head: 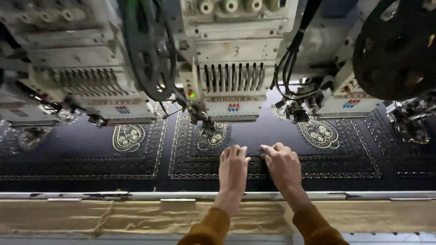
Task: Operating a multi-head industrial embroidery machine, including re-threading needles and monitoring embroidery quality on fabric.
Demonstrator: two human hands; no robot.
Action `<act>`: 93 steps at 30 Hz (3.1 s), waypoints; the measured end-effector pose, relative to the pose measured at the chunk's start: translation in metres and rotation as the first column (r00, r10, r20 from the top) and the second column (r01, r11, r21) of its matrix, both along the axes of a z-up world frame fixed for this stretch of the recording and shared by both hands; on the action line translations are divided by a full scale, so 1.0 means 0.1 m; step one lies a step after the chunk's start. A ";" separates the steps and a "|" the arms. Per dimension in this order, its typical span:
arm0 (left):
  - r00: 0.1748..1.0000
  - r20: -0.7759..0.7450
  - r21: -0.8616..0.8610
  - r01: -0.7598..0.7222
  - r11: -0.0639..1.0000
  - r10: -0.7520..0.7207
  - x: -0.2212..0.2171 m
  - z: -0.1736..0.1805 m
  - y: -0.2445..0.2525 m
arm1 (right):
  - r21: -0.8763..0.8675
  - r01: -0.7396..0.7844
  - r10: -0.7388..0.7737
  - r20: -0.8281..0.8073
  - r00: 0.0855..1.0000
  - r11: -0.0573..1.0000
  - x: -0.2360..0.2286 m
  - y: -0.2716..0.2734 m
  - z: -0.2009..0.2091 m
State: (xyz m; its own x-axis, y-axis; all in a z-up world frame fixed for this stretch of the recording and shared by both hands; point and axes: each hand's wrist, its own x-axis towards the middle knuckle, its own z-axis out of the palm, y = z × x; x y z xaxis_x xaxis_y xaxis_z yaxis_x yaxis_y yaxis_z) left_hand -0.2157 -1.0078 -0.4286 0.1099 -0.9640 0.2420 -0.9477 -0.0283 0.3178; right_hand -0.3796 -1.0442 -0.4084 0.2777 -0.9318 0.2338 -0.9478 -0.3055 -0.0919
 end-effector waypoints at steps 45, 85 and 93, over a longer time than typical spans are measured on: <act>0.696 -0.718 -0.097 -0.078 0.992 -0.016 -0.16 0.22 -0.30 | -0.017 -0.081 0.078 -0.110 0.991 0.997 0.37 -1.86 -0.20; 0.333 -0.906 0.320 0.135 0.938 0.262 -0.56 0.52 -0.34 | 0.388 0.014 -0.302 0.694 0.653 0.922 -0.27 -0.09 0.33; 0.464 -0.850 0.261 -0.037 0.965 0.248 -0.78 0.13 -0.90 | 0.400 -0.002 -0.360 0.826 0.433 0.916 -0.55 -0.43 0.27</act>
State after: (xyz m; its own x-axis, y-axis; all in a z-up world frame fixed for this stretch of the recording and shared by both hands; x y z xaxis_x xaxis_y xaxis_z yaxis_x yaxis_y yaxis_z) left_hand -0.2940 -1.0979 -0.4157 0.3009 -0.9243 -0.2349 -0.1579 -0.2912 0.9435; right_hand -0.4344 -1.0872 -0.3812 -0.0885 -0.9948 -0.0510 -0.3269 0.0773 -0.9419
